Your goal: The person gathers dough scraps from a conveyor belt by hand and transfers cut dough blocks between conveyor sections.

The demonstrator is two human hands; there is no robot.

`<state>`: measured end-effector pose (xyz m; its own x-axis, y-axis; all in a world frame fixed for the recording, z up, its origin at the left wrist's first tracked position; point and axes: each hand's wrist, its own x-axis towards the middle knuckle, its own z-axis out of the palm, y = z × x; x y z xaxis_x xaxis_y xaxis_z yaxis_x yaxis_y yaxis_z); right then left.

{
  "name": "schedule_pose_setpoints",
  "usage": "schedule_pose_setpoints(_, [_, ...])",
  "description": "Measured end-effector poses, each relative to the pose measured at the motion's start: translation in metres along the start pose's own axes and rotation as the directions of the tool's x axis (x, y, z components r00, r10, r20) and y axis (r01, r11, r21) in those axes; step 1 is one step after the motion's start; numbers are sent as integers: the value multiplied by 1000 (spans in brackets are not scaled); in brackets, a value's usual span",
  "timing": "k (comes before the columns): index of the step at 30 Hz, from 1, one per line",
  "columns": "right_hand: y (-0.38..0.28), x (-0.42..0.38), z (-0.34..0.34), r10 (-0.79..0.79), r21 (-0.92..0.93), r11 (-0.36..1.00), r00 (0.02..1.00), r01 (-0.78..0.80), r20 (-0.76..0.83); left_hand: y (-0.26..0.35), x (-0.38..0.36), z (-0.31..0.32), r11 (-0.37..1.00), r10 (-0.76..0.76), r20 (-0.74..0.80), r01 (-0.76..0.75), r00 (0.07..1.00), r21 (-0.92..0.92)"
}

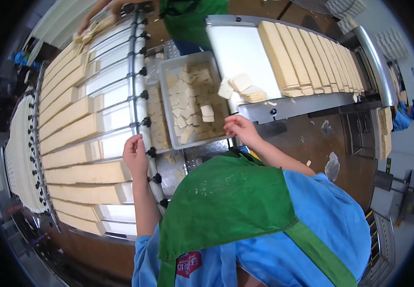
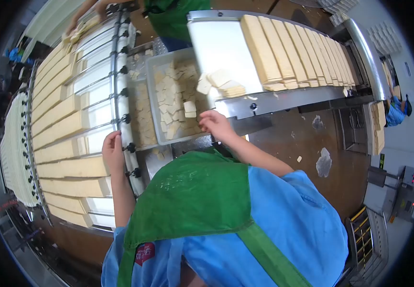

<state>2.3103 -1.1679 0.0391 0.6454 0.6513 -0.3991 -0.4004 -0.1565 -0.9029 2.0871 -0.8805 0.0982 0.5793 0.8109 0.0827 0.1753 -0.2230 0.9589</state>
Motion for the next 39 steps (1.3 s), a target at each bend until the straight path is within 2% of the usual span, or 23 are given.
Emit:
schedule_pose_setpoints(2, [0,-6,-53,-54,19,998,985,58,-166,1,9,34,1000,7,82,-6,997,-20])
schedule_pose_setpoints(3, [2,-6,-78,-83,38,995,960,96,-267,6,14,50,999,18,127,-23,992,34])
schedule_pose_setpoints(6, [-1,-2,-157,-115,44,984,795,175,-595,24,32,109,998,2,214,-14,977,57])
schedule_pose_setpoints(7, [-3,0,-183,-127,35,978,726,204,-676,30,39,131,995,-8,247,-16,969,95])
schedule_pose_setpoints(8, [-13,-1,-204,-79,88,977,713,194,-696,34,46,154,991,-21,278,-18,960,134])
schedule_pose_setpoints(11, [-31,8,-241,4,164,978,767,131,-641,45,62,231,994,-20,355,-21,935,112])
schedule_pose_setpoints(13, [-39,14,-253,48,269,958,866,101,-497,55,66,284,997,-13,407,-17,913,70])
schedule_pose_setpoints(14, [-45,20,-254,67,245,968,886,54,-459,59,68,307,999,-8,429,-15,903,51])
schedule_pose_setpoints(17, [-52,39,-254,113,147,987,914,-59,-390,63,80,368,991,-2,514,-68,858,117])
schedule_pose_setpoints(20, [-40,49,-254,112,200,979,939,-47,-324,78,105,417,945,-50,577,-149,816,293])
schedule_pose_setpoints(23, [-29,48,-258,20,143,990,961,20,-274,74,148,471,789,152,639,-482,754,382])
schedule_pose_setpoints(25, [-22,46,-262,-40,132,989,971,73,-234,84,174,512,648,279,655,-641,702,411])
schedule_pose_setpoints(27, [-28,42,-263,32,147,989,980,-3,-195,109,193,552,585,273,671,-673,689,453])
schedule_pose_setpoints(30, [-23,44,-265,15,156,988,990,7,-138,125,217,606,445,290,700,-739,653,505])
schedule_pose_setpoints(33, [-36,42,-266,53,131,991,993,-39,-105,111,218,635,393,326,627,-704,708,591])
schedule_pose_setpoints(34, [-42,41,-267,86,115,990,992,-75,-93,104,218,635,376,295,645,-706,705,600])
schedule_pose_setpoints(37, [-52,43,-266,102,-11,995,992,-103,-78,97,213,620,422,298,554,-628,778,654])
schedule_pose_setpoints(39, [-70,43,-263,101,-110,988,992,-109,-76,101,217,592,360,187,505,-537,843,763])
